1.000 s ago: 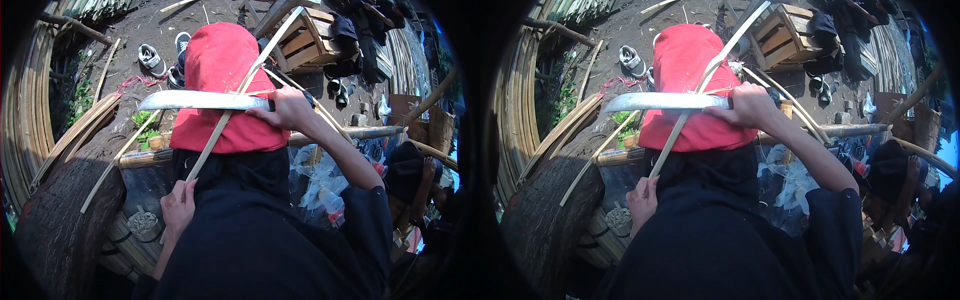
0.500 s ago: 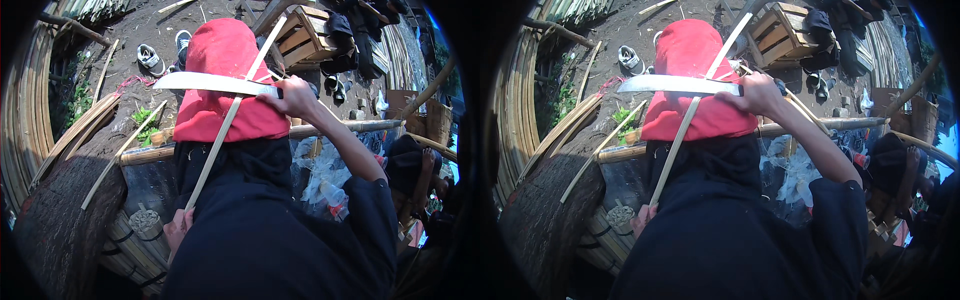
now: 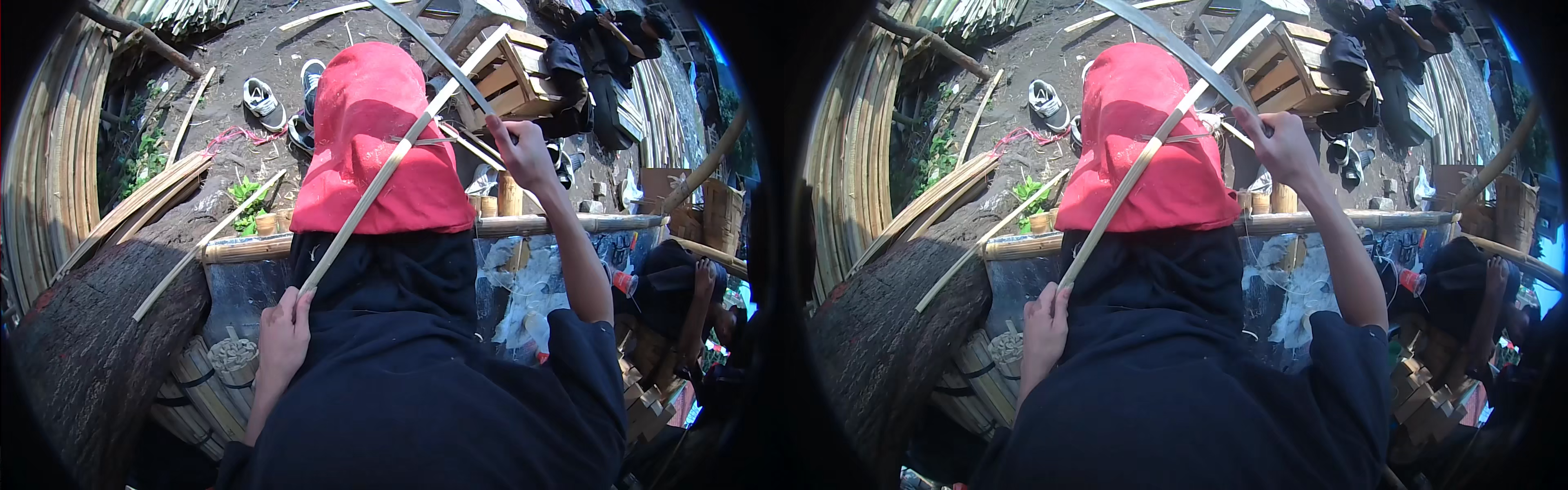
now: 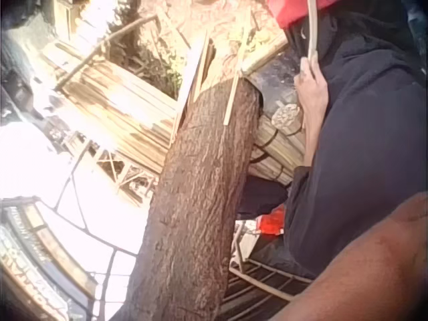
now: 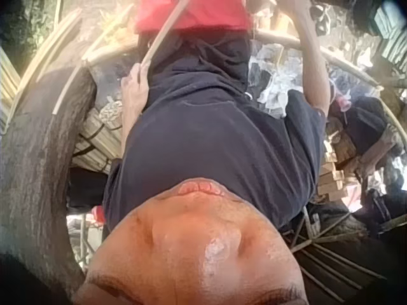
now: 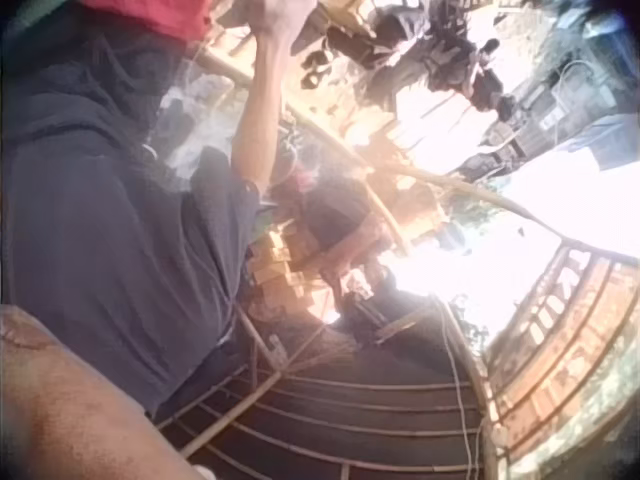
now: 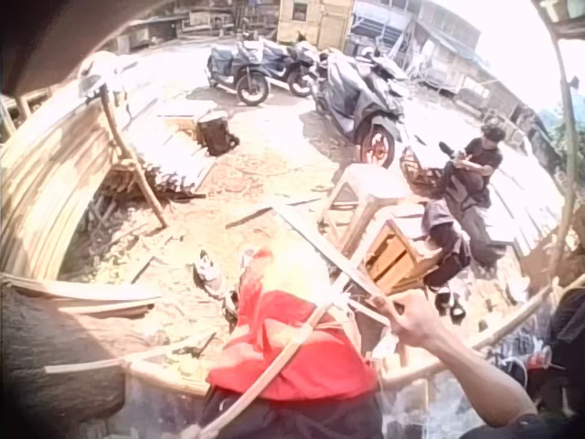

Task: The person scrapes bamboo sticks with a machete, bends them by hand, splits bamboo strips lengthwise using a knife, and carves the bamboo with the blade.

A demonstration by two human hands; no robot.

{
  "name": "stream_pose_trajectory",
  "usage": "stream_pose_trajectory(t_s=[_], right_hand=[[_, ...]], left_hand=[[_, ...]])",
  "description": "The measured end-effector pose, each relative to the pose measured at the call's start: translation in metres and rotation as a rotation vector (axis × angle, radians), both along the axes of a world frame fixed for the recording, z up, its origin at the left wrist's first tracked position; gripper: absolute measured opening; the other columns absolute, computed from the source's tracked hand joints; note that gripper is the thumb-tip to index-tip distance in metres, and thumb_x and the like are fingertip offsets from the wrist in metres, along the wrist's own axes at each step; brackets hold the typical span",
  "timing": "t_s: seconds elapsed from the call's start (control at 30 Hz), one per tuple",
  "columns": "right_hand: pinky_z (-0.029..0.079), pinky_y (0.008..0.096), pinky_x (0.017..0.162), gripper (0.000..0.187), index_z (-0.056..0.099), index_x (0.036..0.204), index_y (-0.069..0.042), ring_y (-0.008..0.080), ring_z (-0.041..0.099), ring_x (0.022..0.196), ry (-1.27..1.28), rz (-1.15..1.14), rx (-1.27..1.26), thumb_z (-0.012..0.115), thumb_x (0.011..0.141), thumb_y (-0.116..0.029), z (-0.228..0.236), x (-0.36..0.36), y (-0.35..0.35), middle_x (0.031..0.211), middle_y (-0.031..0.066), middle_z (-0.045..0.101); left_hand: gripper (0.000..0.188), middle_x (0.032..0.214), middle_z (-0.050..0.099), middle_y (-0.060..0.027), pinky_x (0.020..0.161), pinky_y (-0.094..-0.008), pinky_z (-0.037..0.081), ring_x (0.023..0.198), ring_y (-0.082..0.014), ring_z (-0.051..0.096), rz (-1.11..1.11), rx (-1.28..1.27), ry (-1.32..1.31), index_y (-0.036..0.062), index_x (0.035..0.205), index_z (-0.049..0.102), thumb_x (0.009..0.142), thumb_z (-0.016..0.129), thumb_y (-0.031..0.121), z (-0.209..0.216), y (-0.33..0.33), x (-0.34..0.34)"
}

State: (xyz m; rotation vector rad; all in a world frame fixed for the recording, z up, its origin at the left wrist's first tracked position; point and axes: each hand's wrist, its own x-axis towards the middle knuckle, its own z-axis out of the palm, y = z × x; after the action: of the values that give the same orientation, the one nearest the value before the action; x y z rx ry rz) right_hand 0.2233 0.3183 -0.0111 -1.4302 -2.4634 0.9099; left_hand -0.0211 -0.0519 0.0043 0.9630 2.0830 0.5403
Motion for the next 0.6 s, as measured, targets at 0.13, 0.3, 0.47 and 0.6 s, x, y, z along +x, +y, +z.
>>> stream_pose_trajectory(t_s=[0.13, 0.3, 0.47, 0.6], right_hand=[[0.049, 0.0419, 0.057, 0.071, 0.068, 0.071, 0.003, 0.0337, 0.063, 0.054, -0.226, 0.244, 0.054, 0.058, 0.091, -0.064, -0.002, -0.026, -0.045, 0.056, 0.0194, 0.059], [0.052, 0.0471, 0.06, 0.081, 0.066, 0.062, 0.004, 0.0384, 0.063, 0.056, -0.251, 0.297, 0.108, 0.055, 0.087, -0.072, -0.01, -0.034, -0.061, 0.055, 0.0219, 0.059], [0.05, 0.0465, 0.057, 0.083, 0.062, 0.056, 0.005, 0.0386, 0.06, 0.052, -0.255, 0.262, 0.081, 0.056, 0.088, -0.072, -0.01, -0.044, -0.067, 0.052, 0.023, 0.055], [0.053, 0.0469, 0.057, 0.083, 0.062, 0.056, 0.004, 0.0383, 0.063, 0.054, -0.281, 0.296, 0.009, 0.055, 0.087, -0.072, -0.007, -0.049, -0.058, 0.053, 0.0227, 0.057]], left_hand=[[0.037, 0.066, 0.055, -0.0235, 0.059, -0.045, 0.041, 0.061, -0.0408, 0.054, -0.025, 0.186, -0.191, -0.0055, 0.089, 0.059, 0.105, 0.051, 0.027, -0.02, 0.106, -0.001], [0.047, 0.063, 0.053, -0.0117, 0.058, -0.0364, 0.041, 0.057, -0.0188, 0.05, -0.107, 0.06, -0.297, -0.0058, 0.08, 0.06, 0.104, 0.052, 0.033, -0.02, 0.176, -0.011], [0.037, 0.071, 0.06, -0.0272, 0.062, -0.0537, 0.043, 0.069, -0.045, 0.061, -0.089, 0.35, 0.098, -0.0028, 0.082, 0.061, 0.103, 0.054, 0.027, -0.04, 0.154, 0.014], [0.031, 0.063, 0.058, -0.0234, 0.054, -0.0506, 0.041, 0.059, -0.0418, 0.06, -0.017, 0.212, 0.163, -0.0003, 0.084, 0.06, 0.102, 0.057, 0.025, -0.03, 0.107, 0.017]])
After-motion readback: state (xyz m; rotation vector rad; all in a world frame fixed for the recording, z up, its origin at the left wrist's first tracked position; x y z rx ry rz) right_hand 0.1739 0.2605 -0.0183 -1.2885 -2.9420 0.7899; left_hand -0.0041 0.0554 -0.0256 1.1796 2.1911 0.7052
